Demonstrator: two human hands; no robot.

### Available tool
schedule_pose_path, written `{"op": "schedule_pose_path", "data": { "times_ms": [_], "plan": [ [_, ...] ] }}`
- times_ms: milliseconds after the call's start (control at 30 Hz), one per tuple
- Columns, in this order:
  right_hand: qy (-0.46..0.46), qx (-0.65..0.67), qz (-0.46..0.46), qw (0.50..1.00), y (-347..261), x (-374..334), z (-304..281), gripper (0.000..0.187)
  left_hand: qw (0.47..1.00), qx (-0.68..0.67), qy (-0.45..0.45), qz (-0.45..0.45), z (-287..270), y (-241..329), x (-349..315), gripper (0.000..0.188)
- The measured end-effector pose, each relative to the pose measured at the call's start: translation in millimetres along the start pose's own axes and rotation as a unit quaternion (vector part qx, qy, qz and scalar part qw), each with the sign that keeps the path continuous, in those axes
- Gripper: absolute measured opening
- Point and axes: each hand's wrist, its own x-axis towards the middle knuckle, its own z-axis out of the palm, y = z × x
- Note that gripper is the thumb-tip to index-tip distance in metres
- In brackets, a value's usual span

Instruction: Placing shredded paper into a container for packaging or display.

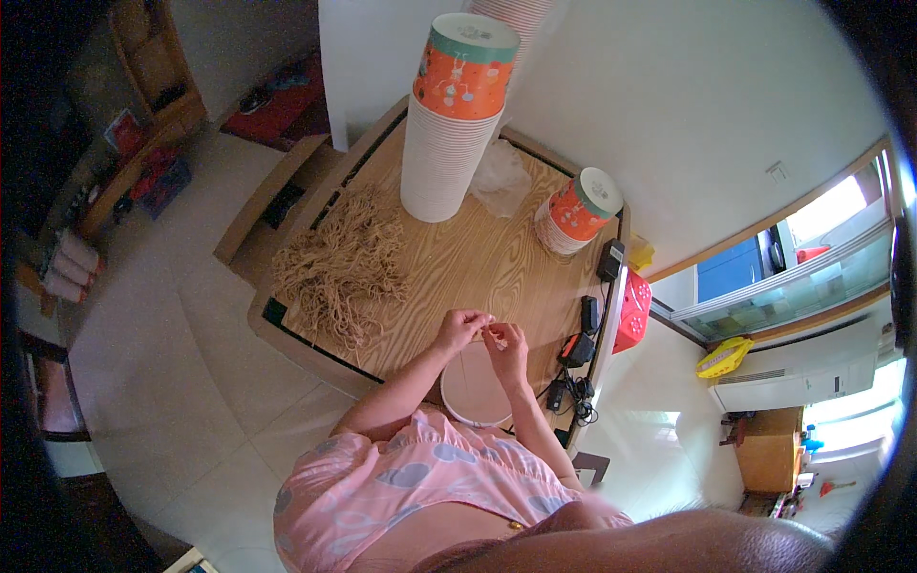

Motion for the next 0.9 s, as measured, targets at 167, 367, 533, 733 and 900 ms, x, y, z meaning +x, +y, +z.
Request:
{"op": "schedule_pose_path", "data": {
  "times_ms": [167, 367, 533, 733, 900],
  "plan": [
    [-0.014, 0.034, 0.018, 0.999, 12, 0, 0, 0.009, 0.997, 0.063, -0.032, -0.037, -1, 9, -1, 0.016],
    [-0.024, 0.084, 0.084, 0.993, 4, 1, -5, 0.007, 0.996, 0.078, -0.010, 0.034, -4, -7, 4, 0.016],
    [-0.045, 0.121, 0.136, 0.982, 24, 5, -4, 0.003, 0.982, 0.175, 0.016, 0.076, 4, -12, 9, 0.018],
    [-0.073, 0.189, 0.143, 0.969, 23, 9, -6, 0.005, 0.973, 0.230, -0.014, 0.023, 2, 7, 4, 0.016],
    [-0.095, 0.179, 0.143, 0.969, 47, 10, -5, 0.007, 0.986, 0.162, -0.035, 0.018, 5, -2, 5, 0.016]
  ]
}}
